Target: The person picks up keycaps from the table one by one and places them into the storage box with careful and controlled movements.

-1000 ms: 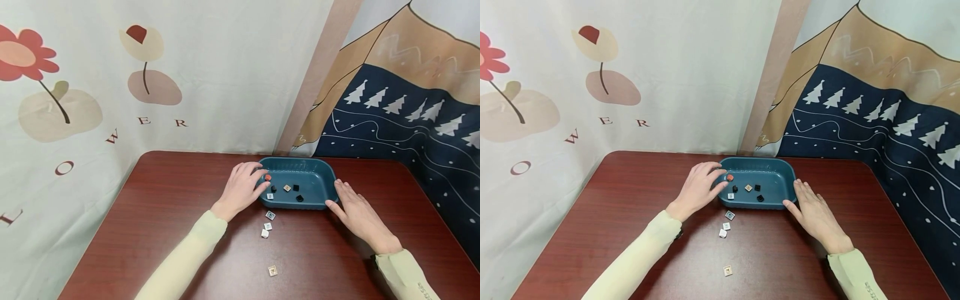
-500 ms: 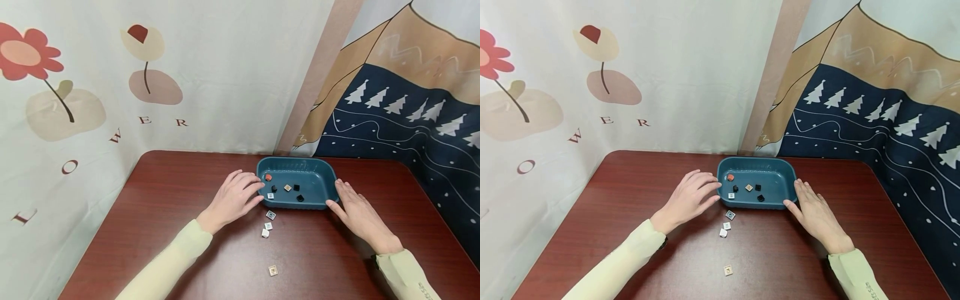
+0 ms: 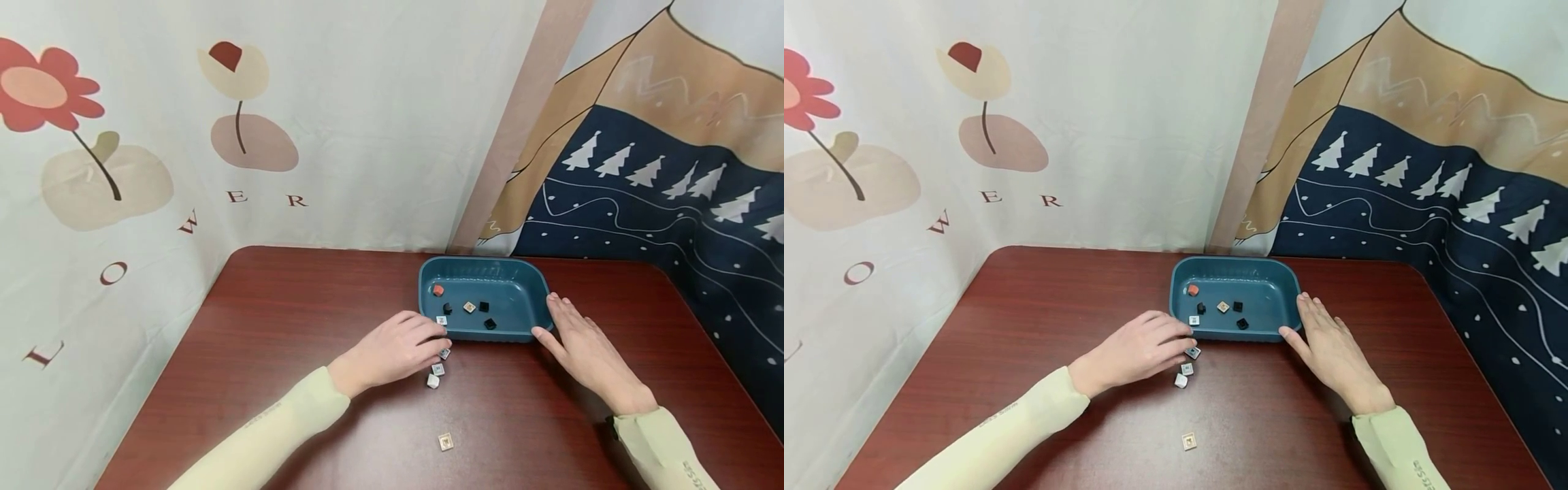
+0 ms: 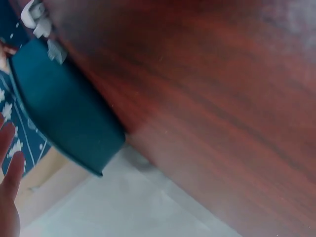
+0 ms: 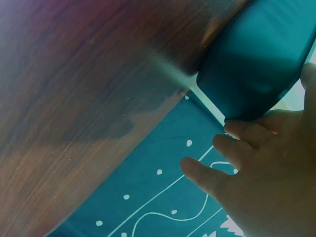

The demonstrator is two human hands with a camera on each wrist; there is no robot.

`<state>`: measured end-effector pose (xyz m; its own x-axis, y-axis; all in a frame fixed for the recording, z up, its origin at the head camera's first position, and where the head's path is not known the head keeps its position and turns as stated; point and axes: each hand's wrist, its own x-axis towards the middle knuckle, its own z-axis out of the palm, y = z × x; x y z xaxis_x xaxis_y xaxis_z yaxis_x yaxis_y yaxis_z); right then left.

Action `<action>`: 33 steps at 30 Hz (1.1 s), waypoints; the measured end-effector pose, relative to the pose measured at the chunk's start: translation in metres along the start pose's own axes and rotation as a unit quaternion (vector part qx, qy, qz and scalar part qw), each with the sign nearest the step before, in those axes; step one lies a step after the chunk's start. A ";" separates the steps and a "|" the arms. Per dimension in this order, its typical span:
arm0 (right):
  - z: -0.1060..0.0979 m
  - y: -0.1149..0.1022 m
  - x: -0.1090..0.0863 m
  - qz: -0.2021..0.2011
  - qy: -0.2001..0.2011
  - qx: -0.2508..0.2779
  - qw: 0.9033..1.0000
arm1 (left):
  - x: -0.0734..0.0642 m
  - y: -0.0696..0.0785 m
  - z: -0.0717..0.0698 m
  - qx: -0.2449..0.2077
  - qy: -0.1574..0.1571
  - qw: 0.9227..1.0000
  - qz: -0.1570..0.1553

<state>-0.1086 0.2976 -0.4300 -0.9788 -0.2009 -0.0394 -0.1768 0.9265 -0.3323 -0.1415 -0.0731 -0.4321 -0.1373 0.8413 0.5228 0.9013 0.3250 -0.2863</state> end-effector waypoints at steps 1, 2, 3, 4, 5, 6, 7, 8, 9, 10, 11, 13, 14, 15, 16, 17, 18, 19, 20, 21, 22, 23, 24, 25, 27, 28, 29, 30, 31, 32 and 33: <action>0.000 0.000 0.000 0.000 0.000 0.000 1.000 | -0.001 0.001 0.002 0.004 -0.009 1.000 0.007; 0.000 0.000 0.000 0.001 0.000 0.000 1.000 | -0.001 0.003 0.003 0.008 -0.019 1.000 0.014; 0.000 0.000 0.000 0.001 0.000 -0.001 1.000 | -0.002 0.004 0.004 0.010 -0.029 0.999 0.018; 0.000 0.000 0.000 0.001 0.001 -0.001 1.000 | -0.003 0.005 0.006 0.007 -0.039 0.999 0.018; 0.000 0.000 0.000 0.001 0.002 0.000 1.000 | -0.004 0.005 0.006 0.007 -0.048 0.999 0.017; 0.000 0.000 0.000 0.001 0.002 -0.001 1.000 | -0.005 0.006 0.007 0.004 -0.056 0.998 0.015; 0.000 0.000 0.000 0.001 0.003 -0.001 1.000 | -0.006 0.006 0.008 0.002 -0.064 0.998 0.012; 0.000 0.000 0.001 0.001 0.004 -0.001 1.000 | -0.007 0.006 0.008 0.001 -0.072 0.997 0.009; 0.000 0.000 0.001 0.000 0.004 -0.002 1.000 | -0.007 0.007 0.008 0.000 -0.078 0.997 0.006; -0.001 -0.001 0.001 0.000 0.005 -0.002 1.000 | -0.008 0.007 0.009 0.002 -0.082 0.997 0.006; -0.001 -0.001 0.001 0.000 0.005 -0.003 1.000 | -0.008 0.007 0.010 0.004 -0.087 0.996 0.007; -0.001 0.000 0.001 0.000 0.005 -0.004 1.000 | -0.008 0.008 0.010 0.011 -0.097 0.995 0.012; -0.001 0.000 0.001 0.000 0.005 -0.004 1.000 | -0.007 0.008 0.011 0.017 -0.102 0.994 0.016; -0.001 0.000 0.001 0.000 0.005 -0.004 1.000 | -0.006 0.009 0.012 0.023 -0.109 0.994 0.020; -0.001 0.000 0.001 0.000 0.005 -0.003 1.000 | -0.005 0.009 0.012 0.028 -0.117 0.993 0.024; -0.001 0.000 0.001 0.001 0.004 -0.002 1.000 | -0.004 0.010 0.012 0.030 -0.125 0.991 0.026; -0.001 0.000 0.000 0.001 0.003 -0.002 1.000 | -0.004 0.010 0.012 0.034 -0.135 0.990 0.028; -0.001 0.000 0.000 0.001 0.003 -0.001 1.000 | -0.003 0.011 0.013 0.038 -0.145 0.988 0.029; -0.001 0.000 0.000 0.000 0.004 -0.001 1.000 | -0.002 0.011 0.013 0.040 -0.155 0.987 0.029; -0.001 0.000 0.000 -0.001 0.004 -0.002 1.000 | -0.001 0.012 0.014 0.041 -0.166 0.985 0.028; 0.000 0.000 0.000 -0.001 0.004 -0.002 1.000 | -0.001 0.012 0.014 0.041 -0.177 0.983 0.027; 0.000 -0.001 0.000 -0.002 0.005 -0.002 1.000 | -0.001 0.013 0.015 0.041 -0.187 0.981 0.026; 0.000 -0.001 0.000 -0.003 0.006 -0.003 1.000 | -0.001 0.013 0.016 0.042 -0.197 0.979 0.025; 0.000 -0.001 0.000 -0.003 0.006 -0.004 1.000 | -0.001 0.013 0.017 0.043 -0.205 0.978 0.024; 0.000 -0.001 0.000 -0.004 0.006 -0.004 1.000 | -0.001 0.014 0.018 0.045 -0.217 0.975 0.022; 0.000 -0.001 0.000 -0.004 0.006 -0.004 1.000 | -0.001 0.014 0.018 0.047 -0.220 0.974 0.021; 0.000 -0.001 0.000 -0.004 0.006 -0.004 1.000 | -0.002 0.015 0.019 0.049 -0.222 0.974 0.020; 0.000 -0.001 0.000 -0.004 0.006 -0.004 1.000 | -0.002 0.015 0.019 0.052 -0.222 0.973 0.019; 0.000 -0.001 0.000 -0.005 0.006 -0.003 1.000 | -0.003 0.015 0.019 0.055 -0.222 0.973 0.018; 0.000 -0.001 0.000 -0.004 0.006 -0.003 1.000 | -0.003 0.015 0.020 0.057 -0.218 0.974 0.018; 0.000 -0.001 0.000 -0.005 0.007 -0.004 1.000 | -0.004 0.015 0.021 0.060 -0.215 0.975 0.018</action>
<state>-0.1083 0.2968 -0.4299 -0.9785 -0.2048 -0.0232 -0.1864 0.9271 -0.3252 -0.1359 -0.0624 -0.4552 -0.2897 0.9479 0.1325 0.8577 0.3185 -0.4035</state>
